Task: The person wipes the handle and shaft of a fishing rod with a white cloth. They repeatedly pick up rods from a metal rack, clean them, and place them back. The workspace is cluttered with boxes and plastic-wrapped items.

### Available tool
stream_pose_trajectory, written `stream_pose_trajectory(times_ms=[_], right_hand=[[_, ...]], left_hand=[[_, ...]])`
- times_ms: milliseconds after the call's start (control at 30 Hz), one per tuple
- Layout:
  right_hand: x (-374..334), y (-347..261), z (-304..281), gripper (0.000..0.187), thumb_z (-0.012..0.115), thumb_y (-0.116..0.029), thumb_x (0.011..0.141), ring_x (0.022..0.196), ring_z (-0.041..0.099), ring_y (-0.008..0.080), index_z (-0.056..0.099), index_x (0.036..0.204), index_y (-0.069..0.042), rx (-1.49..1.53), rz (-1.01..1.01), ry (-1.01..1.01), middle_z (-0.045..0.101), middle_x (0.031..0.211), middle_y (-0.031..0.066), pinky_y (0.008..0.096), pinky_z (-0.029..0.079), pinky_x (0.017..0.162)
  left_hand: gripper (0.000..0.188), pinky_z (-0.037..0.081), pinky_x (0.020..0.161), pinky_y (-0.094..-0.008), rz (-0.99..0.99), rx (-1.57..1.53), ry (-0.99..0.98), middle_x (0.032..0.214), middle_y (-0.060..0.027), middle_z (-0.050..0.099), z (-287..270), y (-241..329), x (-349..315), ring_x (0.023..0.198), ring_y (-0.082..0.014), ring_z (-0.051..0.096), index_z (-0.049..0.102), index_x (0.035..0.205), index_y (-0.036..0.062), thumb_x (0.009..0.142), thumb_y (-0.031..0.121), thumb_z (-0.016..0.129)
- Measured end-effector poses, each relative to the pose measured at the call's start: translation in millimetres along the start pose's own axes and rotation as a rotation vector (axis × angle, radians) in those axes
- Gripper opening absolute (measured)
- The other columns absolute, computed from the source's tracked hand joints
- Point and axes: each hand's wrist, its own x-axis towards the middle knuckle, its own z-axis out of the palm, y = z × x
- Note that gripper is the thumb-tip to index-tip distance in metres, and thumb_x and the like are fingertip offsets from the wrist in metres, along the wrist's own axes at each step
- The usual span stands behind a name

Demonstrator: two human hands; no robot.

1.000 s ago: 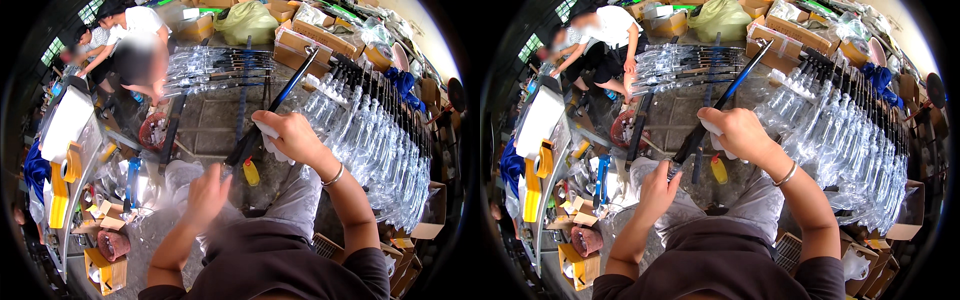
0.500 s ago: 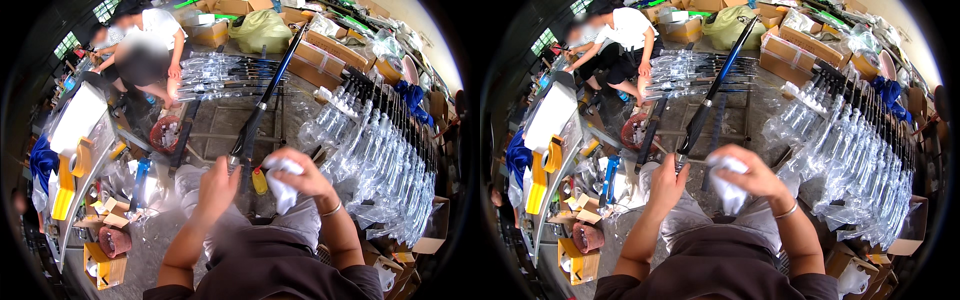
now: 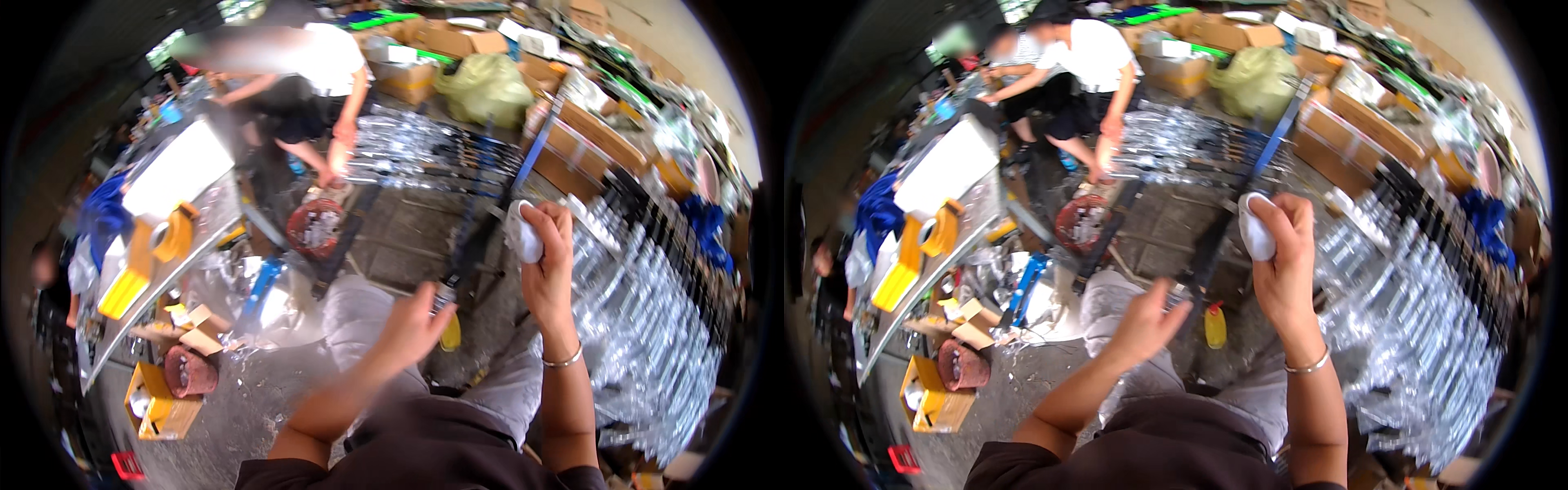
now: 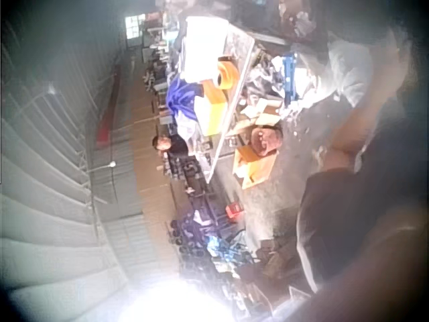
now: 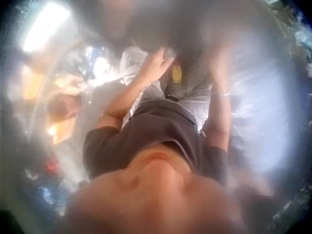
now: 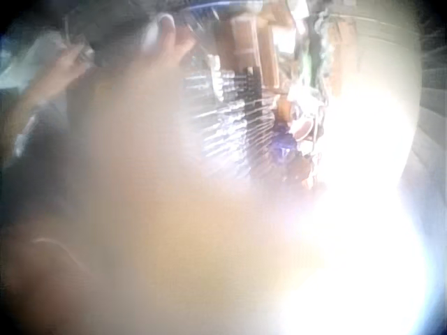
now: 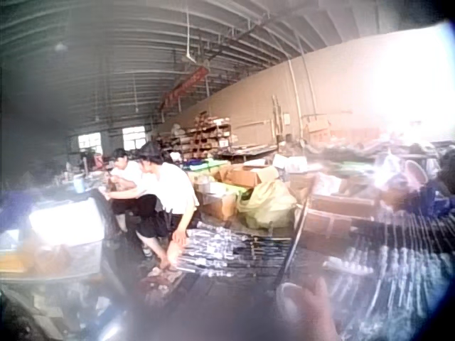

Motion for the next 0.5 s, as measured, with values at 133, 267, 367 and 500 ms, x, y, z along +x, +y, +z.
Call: stream_pose_trajectory(times_ms=[133,267,367,500], right_hand=[[-6,2,32,0.035,0.056,0.011,0.080,0.096,0.050,0.0261,0.062,0.112,-0.001,0.093,0.099,-0.044,0.046,0.104,0.0129,0.0301,0.042,0.087],[-13,3,42,0.042,0.053,0.015,0.076,0.091,0.053,0.0273,0.061,0.113,-0.002,0.197,0.200,-0.136,0.049,0.099,0.0133,0.0304,0.044,0.082],[-17,0,40,0.044,0.052,0.017,0.072,0.085,0.055,0.0305,0.061,0.111,-0.002,0.113,0.147,-0.194,0.051,0.093,0.0143,0.0323,0.046,0.077],[-16,0,36,0.046,0.049,0.018,0.069,0.083,0.057,0.0356,0.061,0.109,-0.001,0.044,0.142,-0.205,0.055,0.090,0.0166,0.0363,0.047,0.074]], left_hand=[[0.030,0.046,0.057,-0.0470,0.060,-0.059,0.053,0.075,-0.0222,0.063,9,4,6,0.072,-0.0440,0.062,0.050,0.105,-0.0006,0.088,0.019,0.066],[0.029,0.046,0.058,-0.0509,0.039,-0.029,0.064,0.073,-0.0227,0.063,8,0,8,0.071,-0.0442,0.062,0.045,0.098,-0.0012,0.087,0.016,0.066],[0.029,0.046,0.058,-0.0509,0.058,-0.005,0.082,0.072,-0.0226,0.062,10,-8,11,0.069,-0.0438,0.061,0.045,0.097,-0.0008,0.087,0.016,0.066],[0.028,0.046,0.057,-0.0506,0.047,0.022,0.074,0.070,-0.0219,0.062,16,-8,17,0.067,-0.0433,0.061,0.045,0.096,-0.0004,0.088,0.016,0.065]])
